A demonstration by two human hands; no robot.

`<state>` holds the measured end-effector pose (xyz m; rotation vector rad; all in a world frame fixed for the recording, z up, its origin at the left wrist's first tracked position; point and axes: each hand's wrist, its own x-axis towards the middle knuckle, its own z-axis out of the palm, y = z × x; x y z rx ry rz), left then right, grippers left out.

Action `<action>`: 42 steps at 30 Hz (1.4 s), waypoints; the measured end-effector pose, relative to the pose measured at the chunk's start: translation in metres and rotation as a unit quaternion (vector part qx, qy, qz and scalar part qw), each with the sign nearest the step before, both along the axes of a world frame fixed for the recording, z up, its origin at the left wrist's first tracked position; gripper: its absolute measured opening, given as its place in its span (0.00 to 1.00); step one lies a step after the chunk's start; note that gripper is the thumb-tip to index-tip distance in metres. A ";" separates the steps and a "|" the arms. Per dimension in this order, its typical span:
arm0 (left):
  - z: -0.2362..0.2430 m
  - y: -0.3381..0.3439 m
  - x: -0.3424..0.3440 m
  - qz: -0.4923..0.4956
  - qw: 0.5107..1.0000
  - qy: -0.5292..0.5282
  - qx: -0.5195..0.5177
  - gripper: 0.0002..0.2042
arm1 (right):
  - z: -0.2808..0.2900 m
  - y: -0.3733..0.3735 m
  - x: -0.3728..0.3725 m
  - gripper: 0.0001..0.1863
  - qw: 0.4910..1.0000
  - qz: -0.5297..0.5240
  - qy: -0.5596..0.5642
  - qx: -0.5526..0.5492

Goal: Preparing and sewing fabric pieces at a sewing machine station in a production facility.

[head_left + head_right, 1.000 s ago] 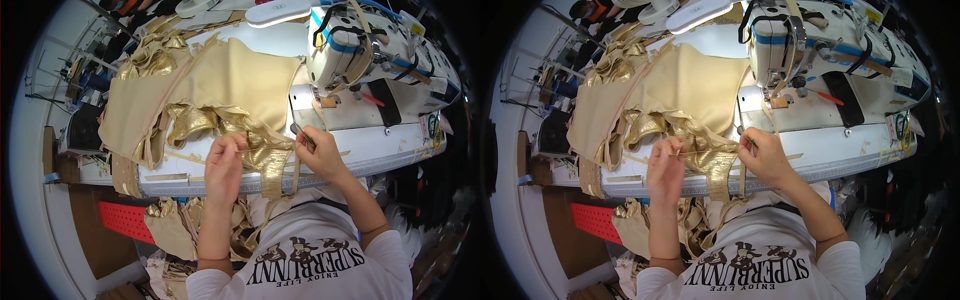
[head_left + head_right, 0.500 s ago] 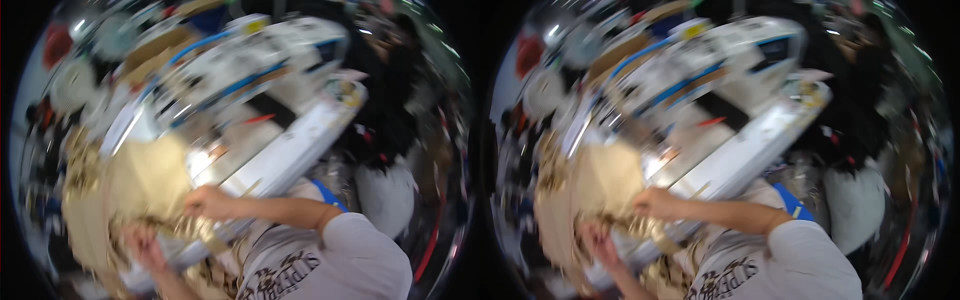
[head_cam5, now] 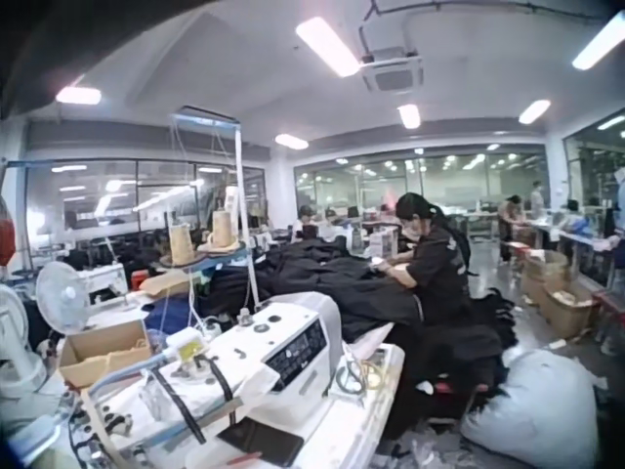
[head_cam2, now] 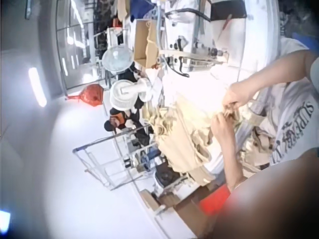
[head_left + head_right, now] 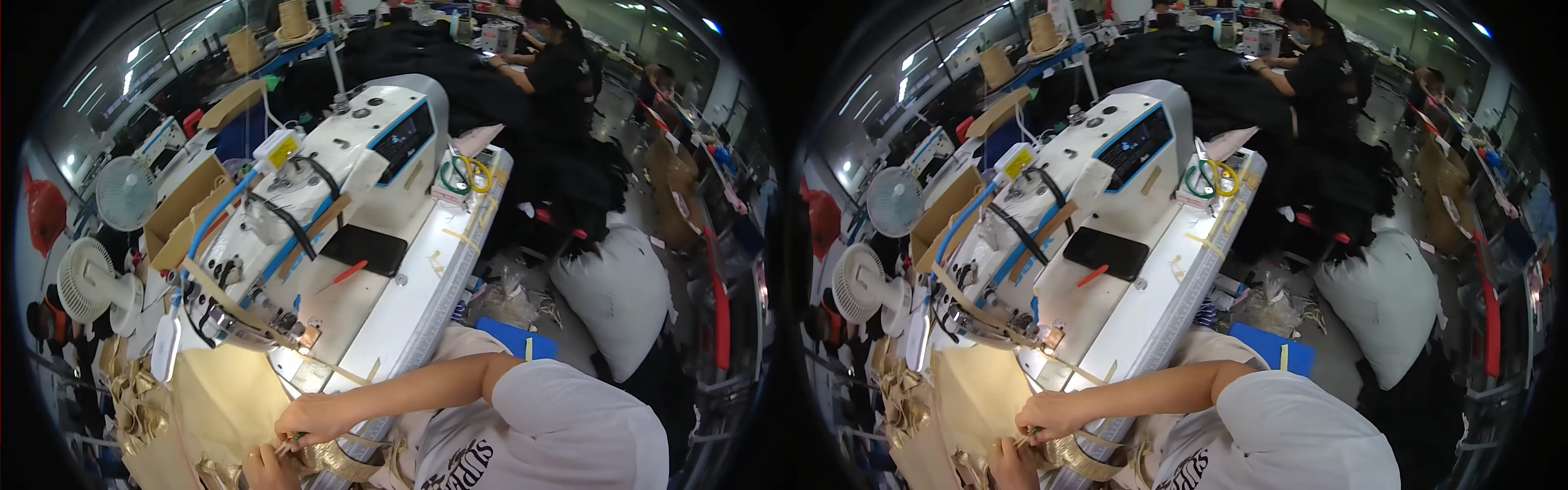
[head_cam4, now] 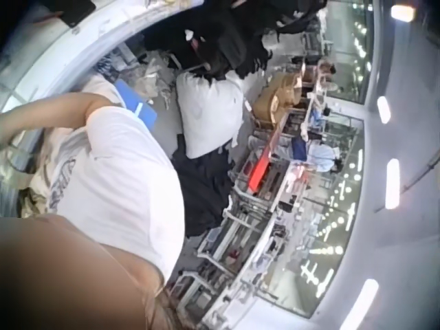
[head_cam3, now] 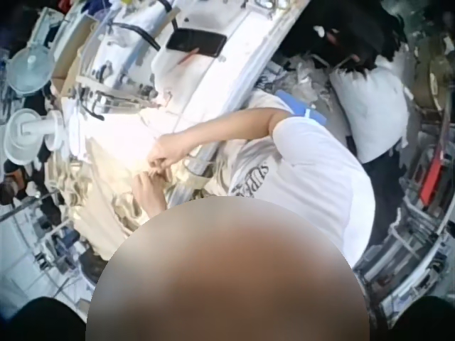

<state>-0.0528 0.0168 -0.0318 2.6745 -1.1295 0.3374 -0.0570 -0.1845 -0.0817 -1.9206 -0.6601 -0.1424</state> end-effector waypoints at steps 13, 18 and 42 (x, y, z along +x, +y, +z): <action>-0.016 0.065 0.056 -0.006 0.983 -0.046 -0.179 0.12 | 0.017 -0.017 -0.003 0.06 0.996 0.075 0.034 -0.023; 0.002 0.084 0.049 0.074 0.978 -0.038 -0.190 0.12 | 0.027 -0.021 -0.002 0.08 0.996 0.009 0.092 0.010; 0.016 0.038 0.032 -0.006 0.998 -0.048 -0.045 0.07 | 0.021 0.015 -0.017 0.10 0.926 -0.196 -0.275 -0.172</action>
